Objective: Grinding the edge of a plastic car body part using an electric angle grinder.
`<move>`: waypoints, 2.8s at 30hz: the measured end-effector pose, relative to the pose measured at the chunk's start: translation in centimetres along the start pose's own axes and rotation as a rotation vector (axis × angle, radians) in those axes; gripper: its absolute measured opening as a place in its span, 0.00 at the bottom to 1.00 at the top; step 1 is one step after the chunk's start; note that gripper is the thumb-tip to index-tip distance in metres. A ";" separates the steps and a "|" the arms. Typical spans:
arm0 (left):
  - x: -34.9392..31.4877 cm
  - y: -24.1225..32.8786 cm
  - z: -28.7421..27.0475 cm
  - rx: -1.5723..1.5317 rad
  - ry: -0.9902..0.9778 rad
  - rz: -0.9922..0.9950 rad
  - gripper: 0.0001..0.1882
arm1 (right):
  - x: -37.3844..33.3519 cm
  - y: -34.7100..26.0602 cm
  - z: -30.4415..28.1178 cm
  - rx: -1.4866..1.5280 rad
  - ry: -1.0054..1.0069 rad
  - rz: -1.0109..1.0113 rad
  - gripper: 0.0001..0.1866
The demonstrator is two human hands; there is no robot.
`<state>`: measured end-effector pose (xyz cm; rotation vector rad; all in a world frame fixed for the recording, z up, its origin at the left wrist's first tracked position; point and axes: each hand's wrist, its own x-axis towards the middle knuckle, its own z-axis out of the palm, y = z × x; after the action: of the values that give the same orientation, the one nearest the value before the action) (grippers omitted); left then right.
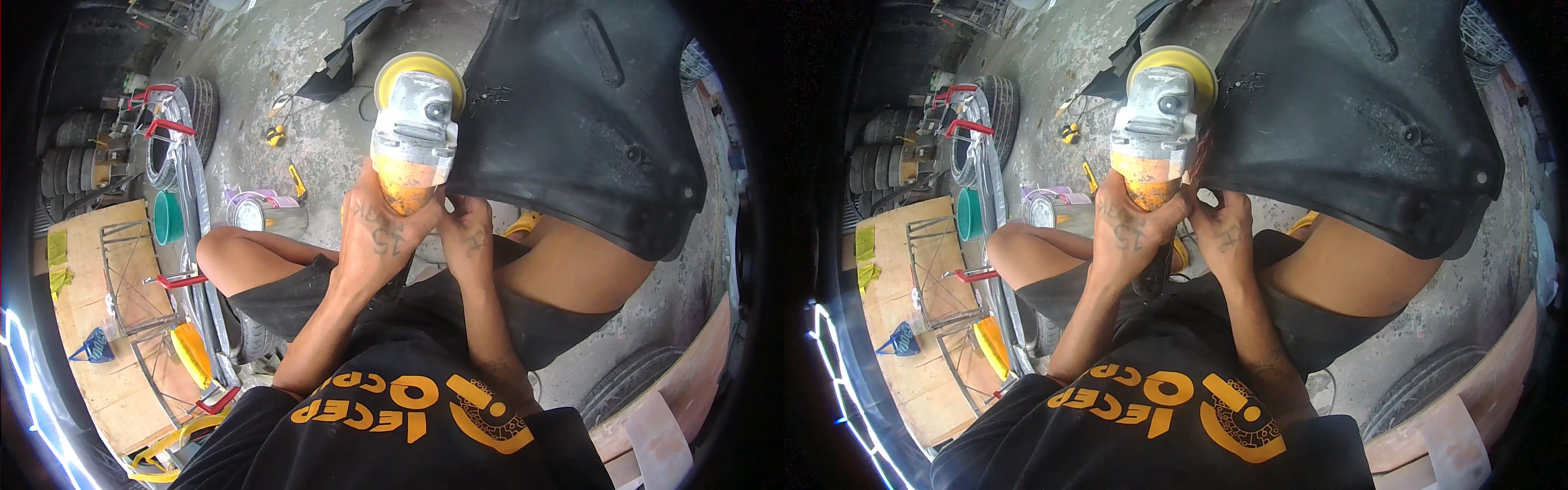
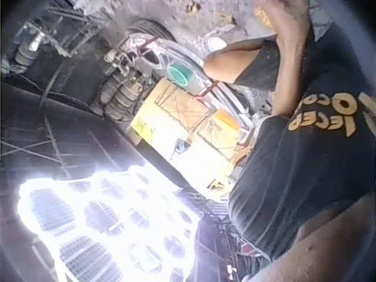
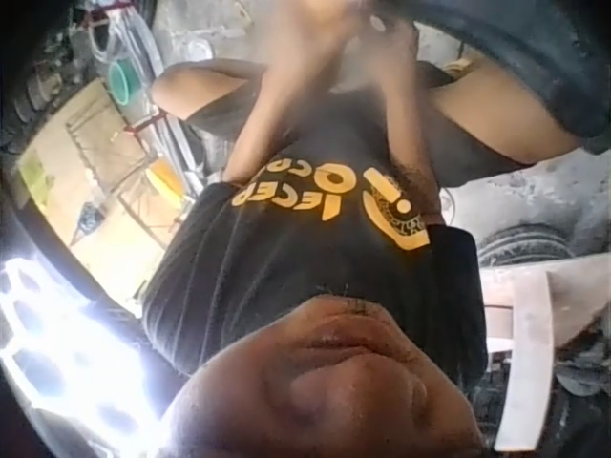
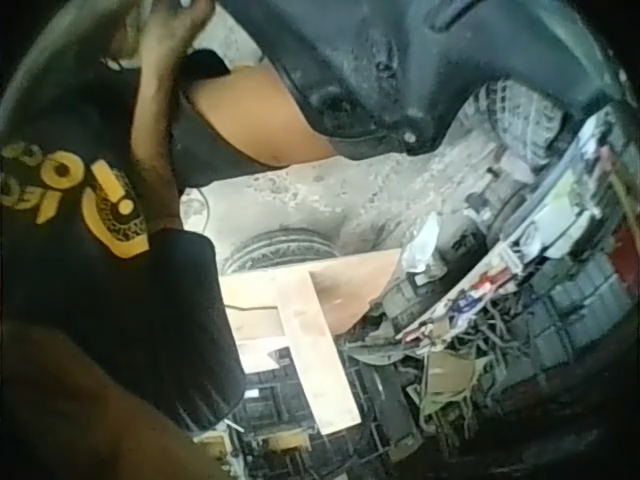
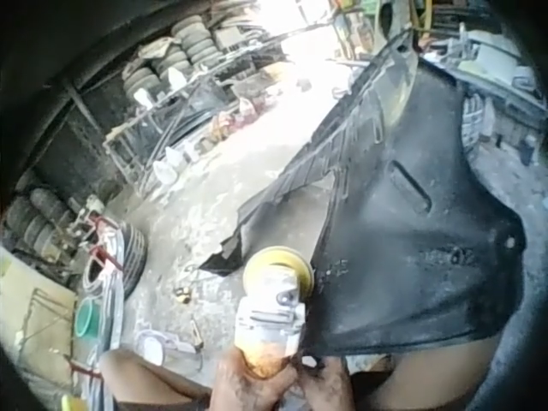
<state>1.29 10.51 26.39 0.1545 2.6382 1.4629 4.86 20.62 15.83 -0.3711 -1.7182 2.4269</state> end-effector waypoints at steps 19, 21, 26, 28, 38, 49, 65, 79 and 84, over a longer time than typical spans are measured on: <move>0.0 0.1 0.0 -0.012 -0.014 0.008 0.25 | 0.1 0.1 0.1 0.000 -0.002 -0.022 0.16; 0.0 -0.1 -0.1 -0.027 -0.024 -0.021 0.25 | 0.1 -0.5 0.5 0.063 0.042 -0.035 0.16; 0.0 0.5 -0.1 0.012 -0.016 -0.007 0.25 | 0.2 0.7 0.2 0.024 0.052 -0.038 0.17; 0.0 0.5 -0.1 0.024 -0.017 -0.006 0.25 | 0.2 0.7 0.2 0.006 0.051 -0.034 0.18; 0.1 0.1 0.1 -0.020 -0.010 0.000 0.25 | 0.1 0.8 0.4 0.041 0.069 -0.008 0.19; 0.1 -0.2 -0.6 -0.045 0.010 -0.060 0.25 | 0.2 0.3 0.2 -0.067 0.057 0.001 0.17; 0.4 0.1 -0.2 0.008 -0.006 0.024 0.25 | 0.1 0.4 0.0 0.012 0.000 0.005 0.21; 0.4 0.2 -0.2 0.002 -0.021 0.018 0.24 | 0.1 -0.1 0.3 0.006 0.048 -0.030 0.14; 0.3 0.3 -0.3 -0.003 0.015 0.030 0.22 | 0.3 0.3 0.5 -0.028 0.064 -0.082 0.14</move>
<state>0.98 10.49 26.78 0.1836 2.6569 1.4826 4.48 20.13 15.70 -0.3690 -1.7084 2.3103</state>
